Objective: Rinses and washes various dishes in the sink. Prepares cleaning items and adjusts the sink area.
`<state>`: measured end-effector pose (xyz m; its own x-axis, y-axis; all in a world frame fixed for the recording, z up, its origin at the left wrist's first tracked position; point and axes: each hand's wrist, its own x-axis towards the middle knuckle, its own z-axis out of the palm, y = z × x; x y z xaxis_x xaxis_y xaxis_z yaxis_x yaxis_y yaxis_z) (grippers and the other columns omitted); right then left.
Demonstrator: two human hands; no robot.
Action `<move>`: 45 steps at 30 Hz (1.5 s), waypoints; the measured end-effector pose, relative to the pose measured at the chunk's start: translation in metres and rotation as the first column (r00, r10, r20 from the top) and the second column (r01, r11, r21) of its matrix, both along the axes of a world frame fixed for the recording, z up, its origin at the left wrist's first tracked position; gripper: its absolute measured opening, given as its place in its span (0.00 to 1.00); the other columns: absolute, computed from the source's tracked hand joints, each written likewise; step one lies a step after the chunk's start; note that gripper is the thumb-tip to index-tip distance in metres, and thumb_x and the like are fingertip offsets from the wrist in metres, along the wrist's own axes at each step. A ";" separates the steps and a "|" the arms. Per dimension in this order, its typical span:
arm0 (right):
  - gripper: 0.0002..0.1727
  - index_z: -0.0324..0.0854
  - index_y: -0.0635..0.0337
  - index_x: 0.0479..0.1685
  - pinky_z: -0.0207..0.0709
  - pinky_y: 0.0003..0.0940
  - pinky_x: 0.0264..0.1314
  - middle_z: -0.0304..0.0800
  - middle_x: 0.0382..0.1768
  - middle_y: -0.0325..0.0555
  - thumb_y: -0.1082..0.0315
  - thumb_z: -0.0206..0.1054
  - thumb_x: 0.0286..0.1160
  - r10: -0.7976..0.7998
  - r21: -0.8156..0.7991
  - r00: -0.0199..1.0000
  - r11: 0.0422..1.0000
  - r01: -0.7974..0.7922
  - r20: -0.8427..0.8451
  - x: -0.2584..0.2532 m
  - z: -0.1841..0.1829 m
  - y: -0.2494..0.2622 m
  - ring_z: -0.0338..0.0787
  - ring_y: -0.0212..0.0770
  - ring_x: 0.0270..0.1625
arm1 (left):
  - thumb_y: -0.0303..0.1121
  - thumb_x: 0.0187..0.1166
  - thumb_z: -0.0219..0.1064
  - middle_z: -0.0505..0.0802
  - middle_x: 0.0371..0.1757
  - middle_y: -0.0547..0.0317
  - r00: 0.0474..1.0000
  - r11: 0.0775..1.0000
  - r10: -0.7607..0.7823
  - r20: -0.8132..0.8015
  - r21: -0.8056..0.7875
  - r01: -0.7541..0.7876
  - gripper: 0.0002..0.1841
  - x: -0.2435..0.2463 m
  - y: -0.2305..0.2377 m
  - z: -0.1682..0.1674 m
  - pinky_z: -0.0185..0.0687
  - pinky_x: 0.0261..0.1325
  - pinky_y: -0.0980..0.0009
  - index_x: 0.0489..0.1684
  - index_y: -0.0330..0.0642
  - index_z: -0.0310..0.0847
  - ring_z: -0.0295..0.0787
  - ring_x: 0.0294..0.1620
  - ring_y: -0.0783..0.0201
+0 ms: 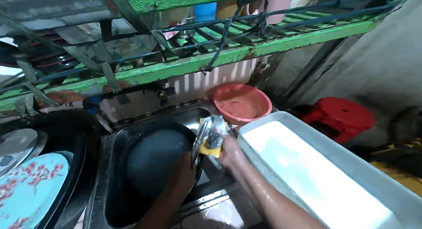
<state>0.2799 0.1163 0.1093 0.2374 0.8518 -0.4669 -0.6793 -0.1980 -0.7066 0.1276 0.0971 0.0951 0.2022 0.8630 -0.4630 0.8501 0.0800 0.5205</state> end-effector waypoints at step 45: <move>0.17 0.86 0.64 0.64 0.73 0.72 0.69 0.89 0.60 0.68 0.63 0.61 0.88 0.153 -0.424 -0.587 0.833 -0.356 0.795 -0.027 0.038 0.225 0.86 0.70 0.66 | 0.31 0.74 0.70 0.89 0.59 0.43 0.680 0.869 0.495 0.541 -0.305 -0.390 0.39 -0.104 0.065 -0.107 0.88 0.48 0.56 0.90 0.46 0.58 0.90 0.43 0.55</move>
<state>0.2530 0.3416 0.1468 -0.1038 0.9941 0.0305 0.9830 0.1072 -0.1489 0.0237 0.1624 -0.0118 0.0888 0.8514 -0.5169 0.2233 0.4887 0.8434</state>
